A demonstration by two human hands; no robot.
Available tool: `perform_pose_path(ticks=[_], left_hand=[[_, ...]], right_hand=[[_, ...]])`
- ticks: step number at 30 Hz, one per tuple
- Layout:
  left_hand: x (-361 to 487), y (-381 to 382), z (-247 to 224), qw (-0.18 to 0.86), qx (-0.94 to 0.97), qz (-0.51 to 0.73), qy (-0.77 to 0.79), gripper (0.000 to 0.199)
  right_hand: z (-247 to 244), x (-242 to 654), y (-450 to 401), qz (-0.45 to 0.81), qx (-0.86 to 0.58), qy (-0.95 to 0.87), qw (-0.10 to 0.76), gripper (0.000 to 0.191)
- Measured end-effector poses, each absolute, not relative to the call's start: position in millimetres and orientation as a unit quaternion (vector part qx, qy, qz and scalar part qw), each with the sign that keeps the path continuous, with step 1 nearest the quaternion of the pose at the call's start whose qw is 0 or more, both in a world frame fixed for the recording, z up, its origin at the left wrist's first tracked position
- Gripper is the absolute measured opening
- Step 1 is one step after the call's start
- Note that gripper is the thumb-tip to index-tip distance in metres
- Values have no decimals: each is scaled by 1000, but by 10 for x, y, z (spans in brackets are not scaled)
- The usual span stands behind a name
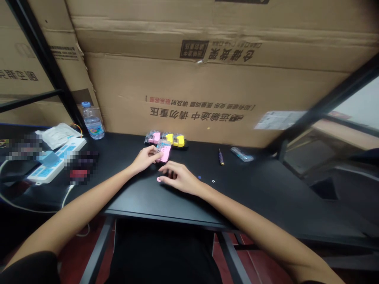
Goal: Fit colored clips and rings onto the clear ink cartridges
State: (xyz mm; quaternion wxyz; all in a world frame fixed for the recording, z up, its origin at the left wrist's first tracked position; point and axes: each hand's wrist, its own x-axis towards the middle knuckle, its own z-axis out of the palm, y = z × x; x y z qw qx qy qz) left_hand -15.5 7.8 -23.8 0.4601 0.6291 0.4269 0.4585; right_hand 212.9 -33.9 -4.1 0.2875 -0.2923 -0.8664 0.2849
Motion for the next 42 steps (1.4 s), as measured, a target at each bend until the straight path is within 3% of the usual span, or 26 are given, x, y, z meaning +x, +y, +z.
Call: perform_pose_path(ticks=[5,14,21,28,34,42], left_hand=[[-142,63,-211,453,626,458,439,40],[-135,48,-184,414,650,461,440,40],[-146,1,-131,334,700,425,467,34],[-131,-62,-67,319,746,380,445,37],[-115,-85,-79,320,774,344,425,36],[-118,-45,-119,314,779,330,430,34]], right_hand=[[-82,2103,-360,178,-207,-936,220,19],[-99,2284,-200,106,-221,-942,228,33],[-57,2341,-67,223,-256,-869,358,25],[17,2336,-65,209,-290,-823,442,20],[-63,2362,3,133,-211,-865,436,15],[-174,2453,90,14,-152,-925,349,23]])
